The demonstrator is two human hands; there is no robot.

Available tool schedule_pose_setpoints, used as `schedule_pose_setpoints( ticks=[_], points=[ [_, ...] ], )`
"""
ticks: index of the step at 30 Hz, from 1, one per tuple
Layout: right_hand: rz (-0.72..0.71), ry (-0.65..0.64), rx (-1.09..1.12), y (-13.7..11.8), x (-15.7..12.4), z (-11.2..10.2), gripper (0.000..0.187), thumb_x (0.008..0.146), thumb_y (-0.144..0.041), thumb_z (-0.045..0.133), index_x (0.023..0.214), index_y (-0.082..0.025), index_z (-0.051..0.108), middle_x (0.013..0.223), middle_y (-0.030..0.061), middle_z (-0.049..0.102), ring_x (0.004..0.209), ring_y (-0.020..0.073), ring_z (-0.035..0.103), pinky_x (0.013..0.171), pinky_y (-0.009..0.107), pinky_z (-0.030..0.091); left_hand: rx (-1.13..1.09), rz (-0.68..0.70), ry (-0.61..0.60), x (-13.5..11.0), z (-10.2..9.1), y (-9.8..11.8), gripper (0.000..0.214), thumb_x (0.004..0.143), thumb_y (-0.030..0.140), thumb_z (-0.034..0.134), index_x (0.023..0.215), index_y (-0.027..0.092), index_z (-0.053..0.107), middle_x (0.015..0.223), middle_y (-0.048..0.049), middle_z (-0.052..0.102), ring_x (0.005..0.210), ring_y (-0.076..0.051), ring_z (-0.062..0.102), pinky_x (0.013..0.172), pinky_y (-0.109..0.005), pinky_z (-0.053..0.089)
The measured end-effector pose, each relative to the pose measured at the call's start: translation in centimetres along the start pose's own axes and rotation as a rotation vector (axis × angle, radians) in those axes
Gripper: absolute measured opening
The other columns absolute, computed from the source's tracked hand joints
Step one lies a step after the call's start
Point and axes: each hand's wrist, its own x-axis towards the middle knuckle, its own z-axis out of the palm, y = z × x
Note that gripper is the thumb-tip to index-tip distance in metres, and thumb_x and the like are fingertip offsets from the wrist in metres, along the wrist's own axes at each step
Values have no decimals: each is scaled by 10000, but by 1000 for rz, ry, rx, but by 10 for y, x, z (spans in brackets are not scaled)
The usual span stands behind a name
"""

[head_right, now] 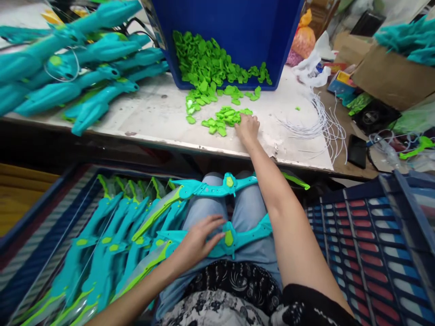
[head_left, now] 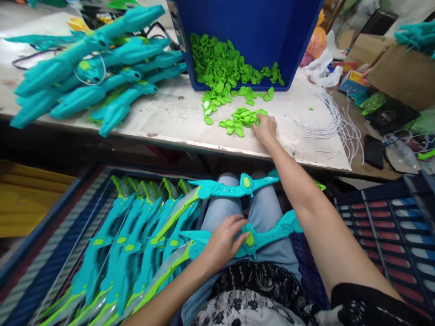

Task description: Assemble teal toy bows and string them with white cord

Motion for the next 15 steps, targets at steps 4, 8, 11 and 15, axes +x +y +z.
schedule_pose_setpoints(
  ticks=[4, 8, 11, 15],
  points=[
    [-47, 56, 212, 15, -18, -16, 336, 850, -305, 550, 1138, -171, 660, 1065, 92, 675, 922, 218, 614, 915, 399, 470, 334, 9, 276, 51, 0, -17, 452, 871, 236, 565, 1315, 161, 521, 1406, -191, 454, 1334, -351, 386, 1078, -515, 368],
    [-65, 80, 322, 41, -65, -44, 255, 810, -346, 596, 983, -180, 683, 968, 47, 700, 851, 195, 631, 823, 349, 503, 585, -54, 121, 96, 10, -34, 551, 855, 124, 521, 1395, 182, 430, 1405, -215, 449, 1274, -359, 459, 1017, -523, 392],
    [-125, 80, 229, 60, -97, -62, 165, 788, -318, 625, 886, -193, 670, 941, 49, 705, 915, 224, 622, 868, 381, 474, 586, -78, -19, 113, 3, -38, 496, 880, 126, 450, 1375, 164, 436, 1253, -196, 574, 1082, -303, 594, 893, -430, 463],
    [-207, 18, 45, 76, -112, -77, 131, 803, -325, 621, 832, -198, 638, 944, 76, 688, 947, 257, 585, 868, 403, 435, 352, -47, -243, 123, -26, -33, 403, 855, 323, 555, 1208, 130, 548, 1025, -128, 675, 916, -270, 635, 751, -323, 466]
  ],
)
